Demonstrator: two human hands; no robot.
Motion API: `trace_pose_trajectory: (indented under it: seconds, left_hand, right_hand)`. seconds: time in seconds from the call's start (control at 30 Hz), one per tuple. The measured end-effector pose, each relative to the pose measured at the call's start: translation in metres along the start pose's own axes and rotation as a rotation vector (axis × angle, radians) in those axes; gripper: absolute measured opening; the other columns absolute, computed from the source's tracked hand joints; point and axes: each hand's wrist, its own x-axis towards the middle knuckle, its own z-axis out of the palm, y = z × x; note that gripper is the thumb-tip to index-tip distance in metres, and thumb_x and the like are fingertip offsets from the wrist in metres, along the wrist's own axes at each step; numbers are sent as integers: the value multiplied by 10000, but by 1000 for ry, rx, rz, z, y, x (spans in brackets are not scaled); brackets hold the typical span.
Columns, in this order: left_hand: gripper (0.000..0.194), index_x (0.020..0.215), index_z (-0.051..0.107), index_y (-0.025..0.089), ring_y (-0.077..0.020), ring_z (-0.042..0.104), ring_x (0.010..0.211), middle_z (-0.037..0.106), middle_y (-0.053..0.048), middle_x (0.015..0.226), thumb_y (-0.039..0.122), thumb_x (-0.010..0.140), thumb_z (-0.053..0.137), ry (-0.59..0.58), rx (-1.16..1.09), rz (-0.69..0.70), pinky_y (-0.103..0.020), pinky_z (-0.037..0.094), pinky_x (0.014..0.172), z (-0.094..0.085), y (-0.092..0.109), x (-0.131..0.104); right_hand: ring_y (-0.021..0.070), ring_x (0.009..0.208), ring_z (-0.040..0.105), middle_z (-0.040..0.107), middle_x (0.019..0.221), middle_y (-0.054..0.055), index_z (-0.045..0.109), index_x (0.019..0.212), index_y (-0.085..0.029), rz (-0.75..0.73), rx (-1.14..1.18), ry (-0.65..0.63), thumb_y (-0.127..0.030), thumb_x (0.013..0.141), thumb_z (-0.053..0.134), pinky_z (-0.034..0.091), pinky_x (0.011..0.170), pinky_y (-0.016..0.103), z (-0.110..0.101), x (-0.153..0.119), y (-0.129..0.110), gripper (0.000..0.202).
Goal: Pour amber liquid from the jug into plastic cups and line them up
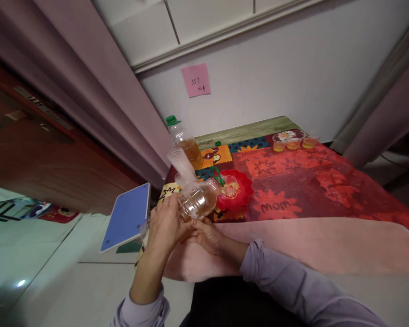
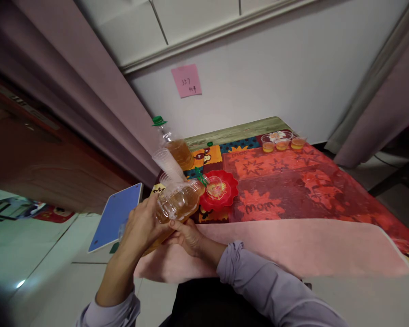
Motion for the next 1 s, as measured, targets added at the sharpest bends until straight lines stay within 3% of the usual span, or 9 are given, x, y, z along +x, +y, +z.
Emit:
trace_pose_trajectory:
  seconds: [0.7, 1.0]
  left_hand:
    - [671, 1400, 532, 132, -420, 665, 1287, 712, -213, 1328, 396, 827, 761, -46, 10, 16, -497, 522, 1007, -7, 6, 4]
    - [720, 1465, 480, 148, -424, 640, 1337, 675, -223, 1426, 393, 842, 745, -45, 29, 14, -527, 494, 1075, -3, 5, 7]
  right_hand:
    - [291, 1051, 792, 808, 1218, 77, 613, 1315, -262, -24, 15, 19, -508, 796, 923, 650, 939, 545, -1, 3, 1, 653]
    - [281, 1036, 793, 805, 1211, 81, 614, 1327, -270, -35, -3, -12, -496, 869, 861, 638, 952, 559, -6, 5, 3, 568]
